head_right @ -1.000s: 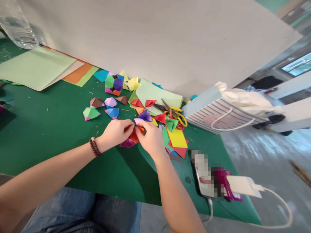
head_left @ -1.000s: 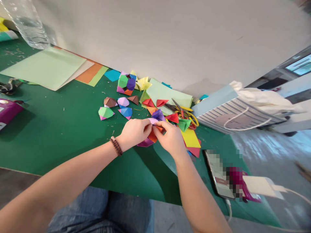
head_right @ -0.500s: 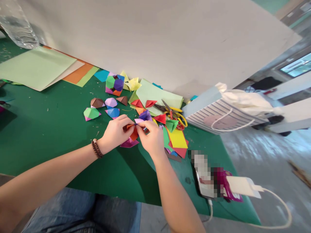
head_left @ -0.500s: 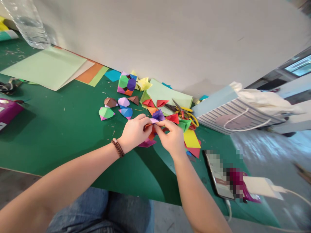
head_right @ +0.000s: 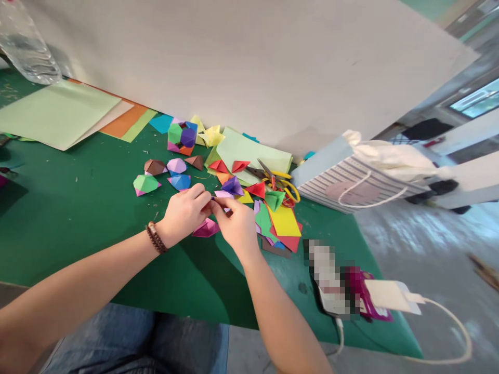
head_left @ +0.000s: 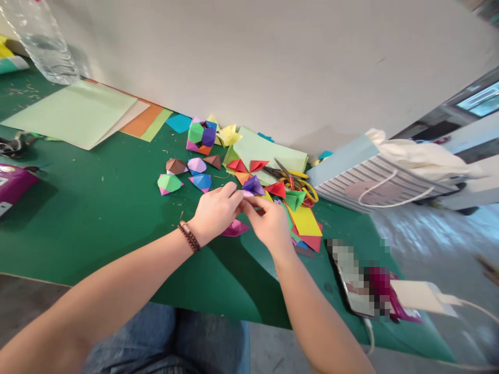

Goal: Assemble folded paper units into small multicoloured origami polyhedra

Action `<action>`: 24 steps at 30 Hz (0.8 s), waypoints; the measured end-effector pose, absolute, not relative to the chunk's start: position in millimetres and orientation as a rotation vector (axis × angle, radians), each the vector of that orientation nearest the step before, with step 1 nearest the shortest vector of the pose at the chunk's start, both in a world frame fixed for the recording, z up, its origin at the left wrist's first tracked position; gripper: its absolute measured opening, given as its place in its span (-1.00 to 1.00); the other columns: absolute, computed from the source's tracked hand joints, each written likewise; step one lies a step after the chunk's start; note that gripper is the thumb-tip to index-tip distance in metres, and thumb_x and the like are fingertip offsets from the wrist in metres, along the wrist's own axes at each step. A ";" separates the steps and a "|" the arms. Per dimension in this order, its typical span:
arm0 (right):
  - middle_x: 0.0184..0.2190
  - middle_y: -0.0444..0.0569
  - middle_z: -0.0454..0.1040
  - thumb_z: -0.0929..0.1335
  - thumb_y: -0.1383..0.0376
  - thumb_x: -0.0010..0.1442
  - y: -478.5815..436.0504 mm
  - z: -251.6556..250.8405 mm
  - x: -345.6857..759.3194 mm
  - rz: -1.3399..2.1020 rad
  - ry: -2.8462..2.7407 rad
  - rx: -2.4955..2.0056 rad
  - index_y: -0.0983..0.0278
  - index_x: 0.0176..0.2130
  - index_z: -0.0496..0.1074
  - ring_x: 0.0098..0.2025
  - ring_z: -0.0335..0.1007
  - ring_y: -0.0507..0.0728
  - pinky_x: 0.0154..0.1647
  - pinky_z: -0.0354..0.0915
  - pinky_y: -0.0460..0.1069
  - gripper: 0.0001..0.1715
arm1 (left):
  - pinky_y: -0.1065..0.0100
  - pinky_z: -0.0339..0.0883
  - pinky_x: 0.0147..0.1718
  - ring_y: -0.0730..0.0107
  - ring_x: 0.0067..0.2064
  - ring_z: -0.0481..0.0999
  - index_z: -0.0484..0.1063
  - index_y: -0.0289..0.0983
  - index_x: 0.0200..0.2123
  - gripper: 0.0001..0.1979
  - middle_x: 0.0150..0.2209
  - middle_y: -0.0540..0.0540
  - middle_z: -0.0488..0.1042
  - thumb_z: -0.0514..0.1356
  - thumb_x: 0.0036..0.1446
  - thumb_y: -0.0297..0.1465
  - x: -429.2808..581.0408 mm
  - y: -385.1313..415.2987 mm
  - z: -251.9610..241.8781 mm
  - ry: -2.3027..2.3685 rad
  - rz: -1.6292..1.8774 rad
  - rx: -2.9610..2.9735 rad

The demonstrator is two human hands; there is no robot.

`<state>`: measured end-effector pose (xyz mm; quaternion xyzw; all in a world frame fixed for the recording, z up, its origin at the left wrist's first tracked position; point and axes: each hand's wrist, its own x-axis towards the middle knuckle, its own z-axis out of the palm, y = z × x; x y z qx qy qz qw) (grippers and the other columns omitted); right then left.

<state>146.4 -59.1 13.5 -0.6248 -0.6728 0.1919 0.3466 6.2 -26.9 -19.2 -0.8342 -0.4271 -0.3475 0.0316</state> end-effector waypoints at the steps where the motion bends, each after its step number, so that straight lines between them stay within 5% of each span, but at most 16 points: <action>1: -0.47 -0.04 0.57 0.35 0.08 0.14 -58.1 13.5 147.5 0.546 -1.720 -1.637 0.27 -0.29 0.58 -0.56 0.35 0.07 -0.53 0.28 -0.04 -0.65 | 0.38 0.12 -0.56 0.39 -0.44 0.31 0.40 -0.29 -0.38 -0.84 -0.39 -0.08 0.28 0.04 0.18 -0.48 6.2 -26.9 -19.4 -1.303 -1.067 -2.560; 12: -0.38 -0.10 0.59 0.37 0.11 0.12 -38.9 0.6 152.2 1.021 -1.414 -1.298 0.17 -0.29 0.59 -0.40 0.46 0.10 -0.42 0.39 -0.02 -0.75 | 0.34 0.29 -0.35 0.36 -0.33 0.40 0.44 -0.26 -0.37 -0.86 -0.38 -0.07 0.44 0.10 0.17 -0.52 -2.1 -19.5 -6.8 -1.123 -1.214 -2.396; 18: -0.30 -0.06 0.61 0.38 0.19 0.13 -37.2 3.4 149.8 0.835 -1.411 -1.220 0.17 -0.30 0.59 -0.28 0.51 0.14 -0.29 0.45 0.03 -0.83 | 0.30 0.33 -0.29 0.35 -0.33 0.40 0.41 -0.23 -0.40 -0.90 -0.40 -0.07 0.47 0.16 0.13 -0.53 -3.4 -19.8 2.1 -1.014 -1.337 -2.376; 24: -0.29 -0.02 0.54 0.34 0.21 0.18 -37.6 6.4 152.3 0.730 -1.497 -1.141 0.19 -0.29 0.58 -0.26 0.47 0.11 -0.36 0.38 -0.03 -0.79 | 0.29 0.35 -0.31 0.36 -0.32 0.42 0.40 -0.23 -0.38 -0.84 -0.39 -0.07 0.46 0.21 0.05 -0.61 -2.4 -21.7 5.3 -0.809 -1.440 -2.340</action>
